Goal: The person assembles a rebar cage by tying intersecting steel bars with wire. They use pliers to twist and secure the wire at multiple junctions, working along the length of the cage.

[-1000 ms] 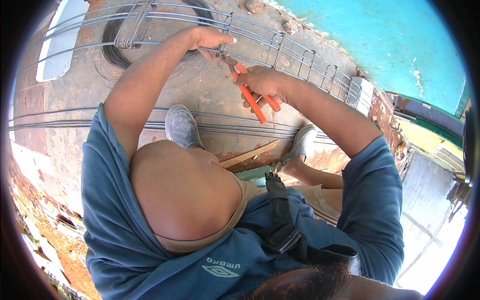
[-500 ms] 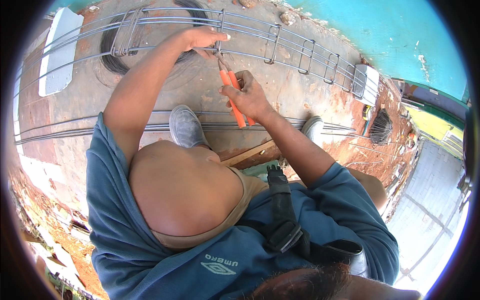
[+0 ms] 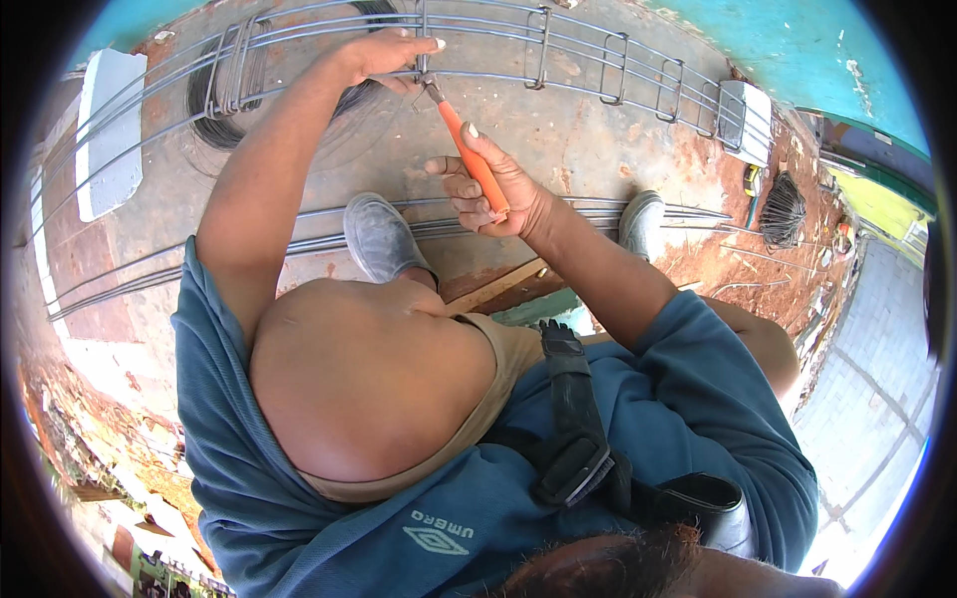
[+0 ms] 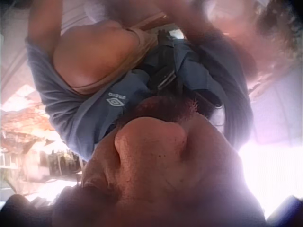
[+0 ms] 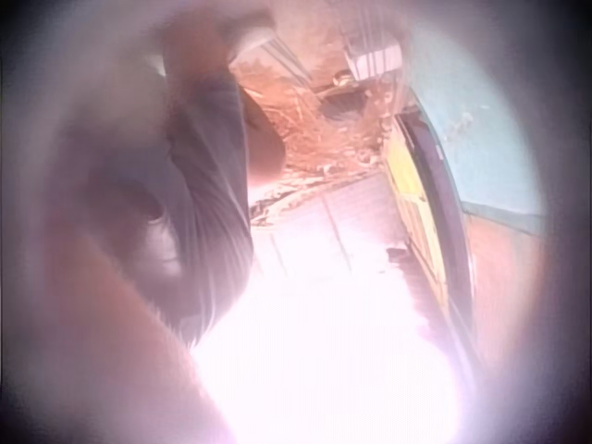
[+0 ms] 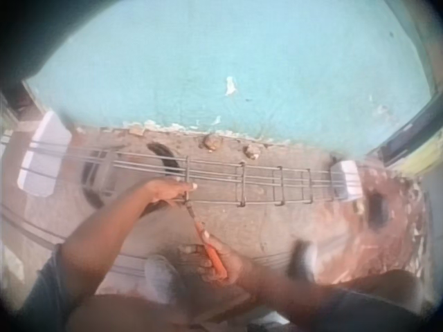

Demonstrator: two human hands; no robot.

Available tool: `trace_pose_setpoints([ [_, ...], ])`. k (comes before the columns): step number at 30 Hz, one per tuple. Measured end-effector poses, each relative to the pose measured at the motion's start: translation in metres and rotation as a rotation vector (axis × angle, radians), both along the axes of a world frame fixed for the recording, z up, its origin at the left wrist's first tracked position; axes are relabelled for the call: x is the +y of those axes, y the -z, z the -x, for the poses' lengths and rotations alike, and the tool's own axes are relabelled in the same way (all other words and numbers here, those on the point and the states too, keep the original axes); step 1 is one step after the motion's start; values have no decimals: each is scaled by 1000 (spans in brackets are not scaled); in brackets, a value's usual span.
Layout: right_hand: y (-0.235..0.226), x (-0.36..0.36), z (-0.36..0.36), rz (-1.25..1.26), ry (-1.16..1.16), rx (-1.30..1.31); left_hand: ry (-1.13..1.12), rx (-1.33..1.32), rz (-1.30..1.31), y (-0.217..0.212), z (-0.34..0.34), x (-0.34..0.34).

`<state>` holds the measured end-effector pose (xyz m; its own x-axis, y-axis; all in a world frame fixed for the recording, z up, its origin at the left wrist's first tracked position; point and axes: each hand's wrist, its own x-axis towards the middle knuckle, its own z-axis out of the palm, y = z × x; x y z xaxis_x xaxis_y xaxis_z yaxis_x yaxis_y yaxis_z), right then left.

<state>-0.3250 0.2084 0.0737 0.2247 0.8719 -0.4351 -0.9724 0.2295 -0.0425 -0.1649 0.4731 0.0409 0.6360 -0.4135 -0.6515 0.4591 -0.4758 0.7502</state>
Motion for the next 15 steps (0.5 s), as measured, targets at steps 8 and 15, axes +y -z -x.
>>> trace_pose_setpoints([
  [8, -24, -4, -16, 807, -156, -634, 5, 4, -28, 2, 1, 2],
  [15, -29, 2, -13, 723, -236, -592, 1, -25, -29, 7, 0, 3],
])
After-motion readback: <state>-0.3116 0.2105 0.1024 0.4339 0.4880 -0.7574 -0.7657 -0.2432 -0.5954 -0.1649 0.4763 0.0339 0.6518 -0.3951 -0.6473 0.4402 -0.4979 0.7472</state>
